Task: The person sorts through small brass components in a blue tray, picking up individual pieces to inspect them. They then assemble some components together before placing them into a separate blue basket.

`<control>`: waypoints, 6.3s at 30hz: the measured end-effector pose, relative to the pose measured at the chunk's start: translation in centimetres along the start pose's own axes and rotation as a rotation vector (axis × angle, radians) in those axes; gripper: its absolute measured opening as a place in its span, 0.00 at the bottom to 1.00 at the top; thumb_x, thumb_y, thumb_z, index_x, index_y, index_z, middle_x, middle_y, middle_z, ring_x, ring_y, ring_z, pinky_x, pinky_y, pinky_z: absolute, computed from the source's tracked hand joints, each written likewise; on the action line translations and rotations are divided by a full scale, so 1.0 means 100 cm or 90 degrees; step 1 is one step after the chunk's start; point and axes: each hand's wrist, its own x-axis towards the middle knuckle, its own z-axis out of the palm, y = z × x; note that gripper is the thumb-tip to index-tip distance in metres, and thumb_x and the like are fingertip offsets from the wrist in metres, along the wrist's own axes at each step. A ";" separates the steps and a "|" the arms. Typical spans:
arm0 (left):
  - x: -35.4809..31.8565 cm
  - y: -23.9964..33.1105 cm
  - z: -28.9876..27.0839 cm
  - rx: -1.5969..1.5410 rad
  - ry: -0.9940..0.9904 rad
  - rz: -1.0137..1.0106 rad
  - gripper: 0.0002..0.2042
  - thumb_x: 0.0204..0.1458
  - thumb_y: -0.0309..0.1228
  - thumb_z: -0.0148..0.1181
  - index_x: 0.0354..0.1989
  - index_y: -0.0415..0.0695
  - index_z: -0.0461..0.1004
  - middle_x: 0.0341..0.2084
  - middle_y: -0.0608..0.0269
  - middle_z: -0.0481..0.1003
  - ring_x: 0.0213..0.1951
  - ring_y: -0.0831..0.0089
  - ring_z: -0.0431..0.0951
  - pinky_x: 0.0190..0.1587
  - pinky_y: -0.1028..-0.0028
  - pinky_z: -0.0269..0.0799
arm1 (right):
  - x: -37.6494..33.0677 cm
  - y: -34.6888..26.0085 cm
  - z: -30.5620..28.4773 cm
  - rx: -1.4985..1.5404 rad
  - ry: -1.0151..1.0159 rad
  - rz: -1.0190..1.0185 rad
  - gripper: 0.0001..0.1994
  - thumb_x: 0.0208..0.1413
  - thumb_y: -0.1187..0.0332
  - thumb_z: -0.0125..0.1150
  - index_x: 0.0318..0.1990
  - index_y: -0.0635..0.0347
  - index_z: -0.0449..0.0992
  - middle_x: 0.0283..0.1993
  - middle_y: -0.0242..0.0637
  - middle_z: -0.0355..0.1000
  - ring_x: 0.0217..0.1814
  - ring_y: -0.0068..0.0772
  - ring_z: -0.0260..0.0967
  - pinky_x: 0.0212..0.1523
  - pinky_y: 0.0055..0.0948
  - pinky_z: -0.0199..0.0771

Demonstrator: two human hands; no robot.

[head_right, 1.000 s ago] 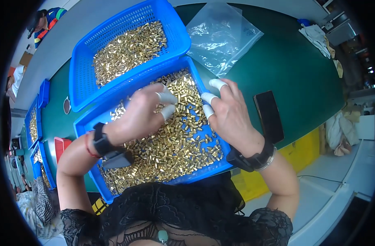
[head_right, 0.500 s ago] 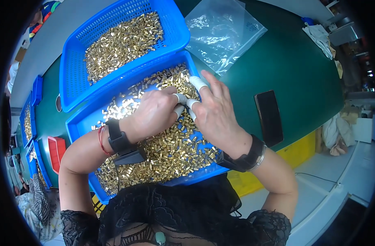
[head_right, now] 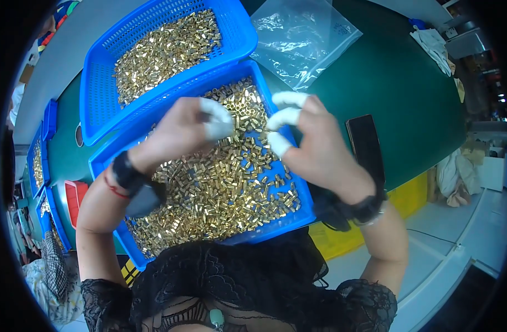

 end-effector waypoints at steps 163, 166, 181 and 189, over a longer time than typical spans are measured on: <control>0.003 -0.011 0.027 -0.213 -0.132 -0.133 0.06 0.48 0.25 0.59 0.30 0.36 0.80 0.22 0.65 0.77 0.27 0.80 0.74 0.31 0.73 0.72 | -0.015 -0.008 0.026 -0.458 -0.133 -0.079 0.03 0.37 0.75 0.61 0.19 0.60 0.73 0.23 0.40 0.67 0.28 0.38 0.73 0.26 0.36 0.72; 0.001 -0.012 0.040 -0.031 -0.068 -0.065 0.07 0.48 0.25 0.60 0.32 0.36 0.80 0.22 0.62 0.78 0.25 0.77 0.75 0.30 0.71 0.72 | -0.010 -0.008 0.027 -0.451 -0.142 -0.084 0.02 0.37 0.75 0.61 0.19 0.60 0.73 0.23 0.40 0.67 0.28 0.38 0.73 0.26 0.37 0.72; 0.012 -0.015 0.076 0.407 0.013 0.225 0.06 0.42 0.26 0.62 0.30 0.40 0.80 0.19 0.46 0.75 0.26 0.49 0.78 0.31 0.58 0.74 | -0.028 -0.002 -0.040 0.513 -0.057 0.343 0.06 0.55 0.70 0.59 0.30 0.63 0.77 0.24 0.26 0.66 0.21 0.19 0.58 0.21 0.20 0.56; 0.010 -0.016 0.073 0.401 0.006 0.233 0.05 0.42 0.25 0.60 0.28 0.38 0.78 0.16 0.51 0.75 0.21 0.56 0.77 0.27 0.61 0.73 | -0.016 0.001 -0.005 0.199 -0.044 0.240 0.05 0.53 0.70 0.64 0.34 0.62 0.80 0.23 0.29 0.67 0.20 0.21 0.60 0.21 0.23 0.59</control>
